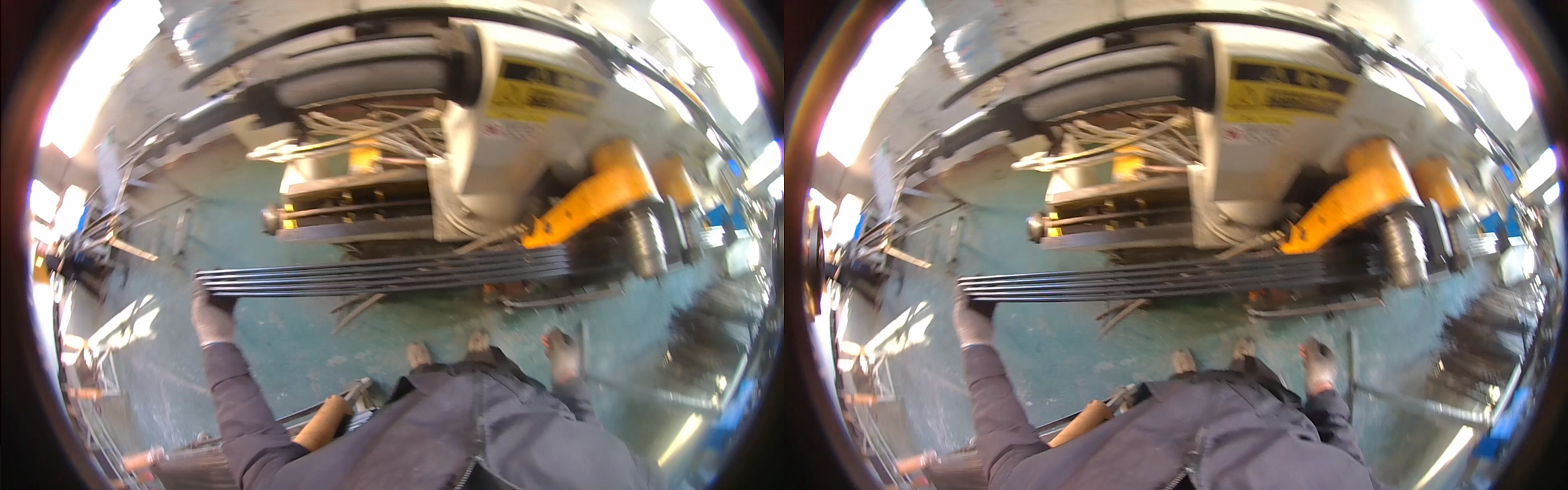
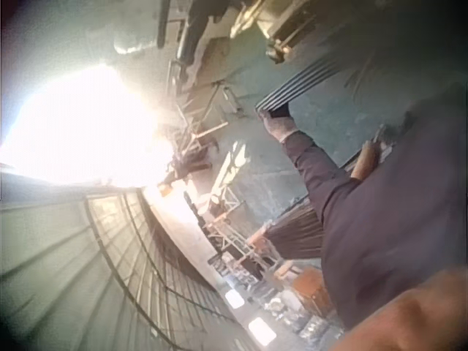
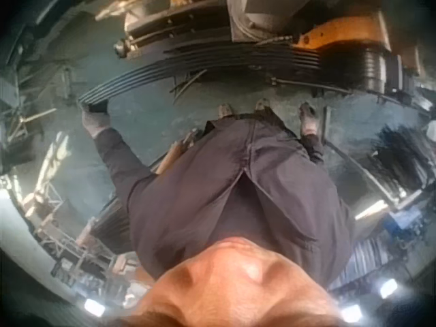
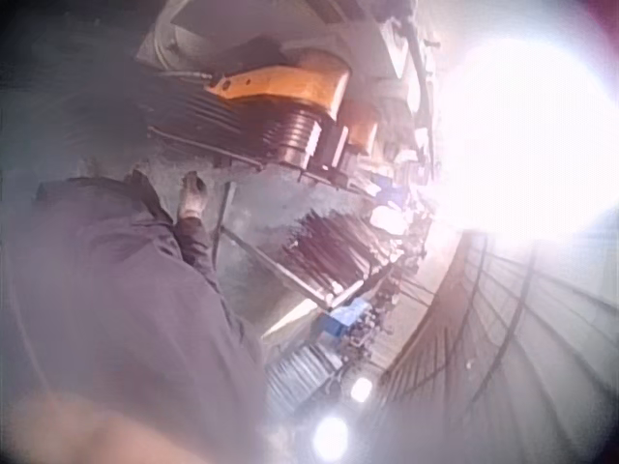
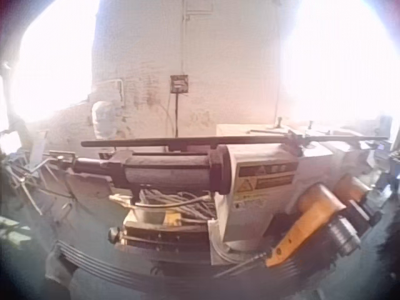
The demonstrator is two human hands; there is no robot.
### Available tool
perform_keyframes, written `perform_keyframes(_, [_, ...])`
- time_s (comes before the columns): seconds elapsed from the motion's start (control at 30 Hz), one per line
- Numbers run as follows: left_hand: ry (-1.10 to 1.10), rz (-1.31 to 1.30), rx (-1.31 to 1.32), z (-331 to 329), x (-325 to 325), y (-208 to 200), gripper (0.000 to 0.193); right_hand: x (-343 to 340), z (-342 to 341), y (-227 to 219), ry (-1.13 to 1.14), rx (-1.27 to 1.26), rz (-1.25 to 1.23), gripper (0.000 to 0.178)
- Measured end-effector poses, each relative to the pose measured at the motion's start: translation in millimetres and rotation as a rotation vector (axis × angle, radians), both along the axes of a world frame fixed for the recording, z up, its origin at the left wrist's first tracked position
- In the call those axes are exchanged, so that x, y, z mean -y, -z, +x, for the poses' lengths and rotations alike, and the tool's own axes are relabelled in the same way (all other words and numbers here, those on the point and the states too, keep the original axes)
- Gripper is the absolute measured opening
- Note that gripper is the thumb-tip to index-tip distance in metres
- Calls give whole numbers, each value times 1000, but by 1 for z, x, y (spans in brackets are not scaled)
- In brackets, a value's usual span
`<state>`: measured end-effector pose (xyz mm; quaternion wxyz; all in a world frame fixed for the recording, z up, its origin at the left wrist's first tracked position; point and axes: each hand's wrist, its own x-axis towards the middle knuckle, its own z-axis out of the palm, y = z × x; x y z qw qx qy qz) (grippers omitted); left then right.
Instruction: The person repeatedly picks up bundles of straight metal rods from a rack, feeds them into a bending machine, and removes the bent rods to place them back on the rack. The process is repeated multiple times throughout the video.
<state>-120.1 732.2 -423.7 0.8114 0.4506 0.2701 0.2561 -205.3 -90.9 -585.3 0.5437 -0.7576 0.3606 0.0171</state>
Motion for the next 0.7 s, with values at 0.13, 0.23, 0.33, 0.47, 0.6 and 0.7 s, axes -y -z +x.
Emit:
perform_keyframes(0.13, [45, 55, -123, -5, -13, 2, 65, -7, 6, 8, -55, -142, 69, 52])
perform_keyframes(0.23, [-147, 13, -100, 3, -15, 1, 65, 4, 17, 19, -151, -211, 50, 51])
perform_keyframes(0.33, [-405, -180, 26, 8, 3, 8, 60, 37, 34, 32, -268, -222, 23, 47])
perform_keyframes(0.47, [-227, -129, -14, -1, 90, 50, 57, 102, 65, 65, -398, -190, -236, 45])
perform_keyframes(0.6, [65, -278, -133, 14, 233, 117, 33, 196, 87, 104, -943, -265, -726, 40])
perform_keyframes(0.7, [498, 930, -449, 33, 362, 160, 14, 264, 86, 134, -1122, -263, -860, 41])
